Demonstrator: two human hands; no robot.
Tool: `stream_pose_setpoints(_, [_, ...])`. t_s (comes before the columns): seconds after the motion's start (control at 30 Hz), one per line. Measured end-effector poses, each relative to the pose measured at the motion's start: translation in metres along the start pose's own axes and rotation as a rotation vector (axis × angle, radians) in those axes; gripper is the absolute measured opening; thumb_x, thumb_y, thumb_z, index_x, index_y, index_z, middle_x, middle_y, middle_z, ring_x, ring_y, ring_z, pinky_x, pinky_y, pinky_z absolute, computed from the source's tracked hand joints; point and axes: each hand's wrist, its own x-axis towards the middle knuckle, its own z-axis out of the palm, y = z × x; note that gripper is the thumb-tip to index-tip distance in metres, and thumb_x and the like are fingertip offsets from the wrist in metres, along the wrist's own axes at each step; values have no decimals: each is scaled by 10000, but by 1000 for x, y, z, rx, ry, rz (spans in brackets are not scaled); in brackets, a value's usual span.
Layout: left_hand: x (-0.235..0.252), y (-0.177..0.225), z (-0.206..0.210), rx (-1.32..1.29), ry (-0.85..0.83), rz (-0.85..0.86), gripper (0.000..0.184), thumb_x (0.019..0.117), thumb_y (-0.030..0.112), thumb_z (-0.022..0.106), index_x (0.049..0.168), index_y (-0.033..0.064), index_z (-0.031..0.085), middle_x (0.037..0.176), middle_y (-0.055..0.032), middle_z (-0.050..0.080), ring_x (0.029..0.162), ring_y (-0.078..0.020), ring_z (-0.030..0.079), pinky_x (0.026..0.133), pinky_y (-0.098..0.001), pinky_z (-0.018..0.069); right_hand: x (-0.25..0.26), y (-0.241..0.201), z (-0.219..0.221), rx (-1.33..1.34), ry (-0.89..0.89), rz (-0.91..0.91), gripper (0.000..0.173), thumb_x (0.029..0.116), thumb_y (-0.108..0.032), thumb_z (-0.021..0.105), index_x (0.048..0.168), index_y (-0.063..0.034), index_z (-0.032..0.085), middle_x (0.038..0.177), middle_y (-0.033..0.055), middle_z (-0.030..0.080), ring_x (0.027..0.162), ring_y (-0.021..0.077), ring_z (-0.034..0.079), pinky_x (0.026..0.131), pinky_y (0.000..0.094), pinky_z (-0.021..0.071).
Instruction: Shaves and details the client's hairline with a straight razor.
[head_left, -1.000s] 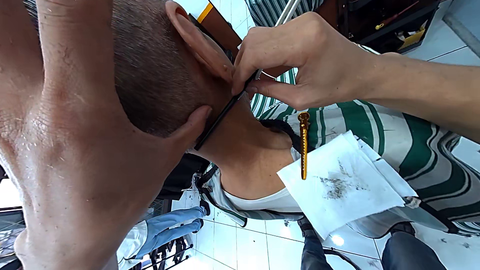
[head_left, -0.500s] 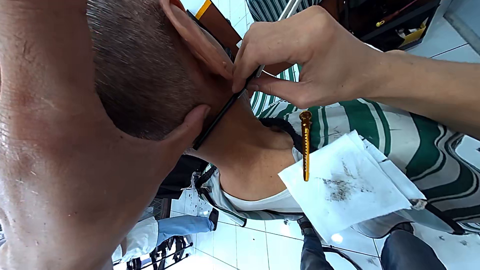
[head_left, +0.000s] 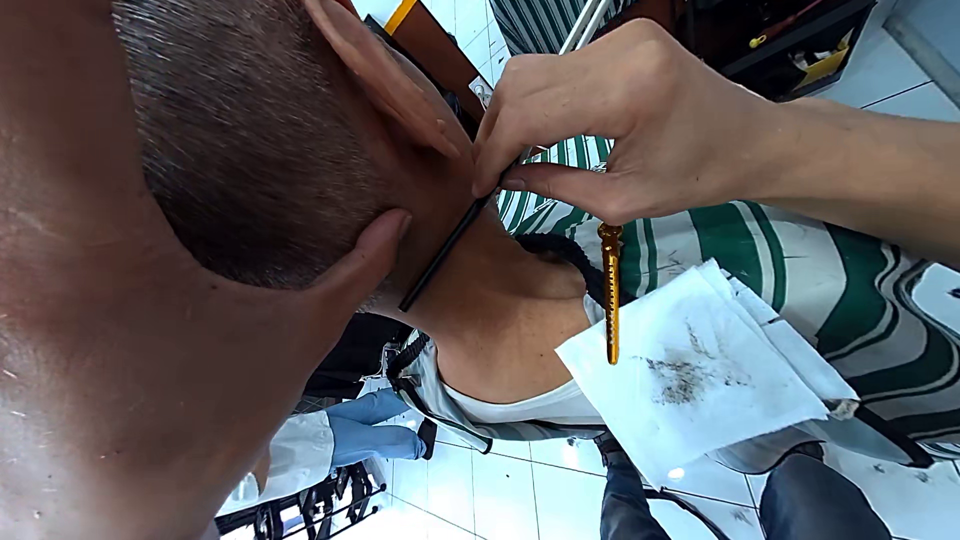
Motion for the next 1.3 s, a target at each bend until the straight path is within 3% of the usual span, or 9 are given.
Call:
stream_pose_setpoints(0.13, [0,4,-1,17,4,-24,815,790,598,805,1389,101,560,1225,-158,665,1111,-267,670,886,-517,556,0,15,-1,67,74,-111,158,1006,-62,591,1090,-31,721,1052,41,710,1030,72,687,881,230,603])
stream_pose_setpoints(0.33, [-1,-6,3,-9,-20,-25,854,787,635,787,1411,107,540,1253,-165,653,1140,-278,661,901,-540,552,-7,17,1,57,6,-174,188,963,-2,574,1064,-6,732,1029,75,714,1033,111,664,909,241,546])
stream_pose_setpoints(0.5, [0,3,2,-47,-34,-123,844,763,638,805,1415,161,561,1270,-123,661,1151,-235,665,930,-504,558,-6,15,1,85,51,-91,159,1002,-54,596,1099,-25,719,1065,37,717,1042,66,691,924,236,600])
stream_pose_setpoints(0.7, [0,6,0,-34,-22,-129,907,752,655,803,1441,135,526,1270,-160,655,1135,-273,669,903,-541,552,-14,14,2,55,-59,-148,206,958,-16,573,1082,-29,736,1025,49,718,1020,88,666,889,223,551])
stream_pose_setpoints(0.9, [0,3,3,-102,-45,-130,821,759,614,821,1400,164,574,1257,-102,669,1143,-198,671,935,-465,568,-11,14,1,86,-1,-74,170,979,-39,588,1088,-29,719,1047,33,723,1043,63,679,945,239,569])
stream_pose_setpoints(1.07, [1,2,3,-82,-44,-144,845,758,658,797,1393,150,565,1254,-116,666,1134,-220,670,914,-510,559,-20,10,2,20,-87,-161,215,952,-29,559,1050,-42,750,954,36,711,931,83,651,798,220,524])
stream_pose_setpoints(1.2, [2,6,6,-138,-63,-187,846,750,668,793,1389,158,574,1262,-101,663,1161,-205,660,942,-487,555,-17,2,-1,3,-45,-97,194,978,-35,564,1077,-31,731,1022,46,721,1015,78,675,899,226,559])
stream_pose_setpoints(1.3, [3,8,7,-154,-64,-194,838,755,665,789,1380,149,576,1251,-110,662,1157,-204,659,937,-478,556,-18,-1,1,-24,-25,-74,191,986,-38,566,1089,-31,726,1032,48,719,1022,77,670,906,223,552])
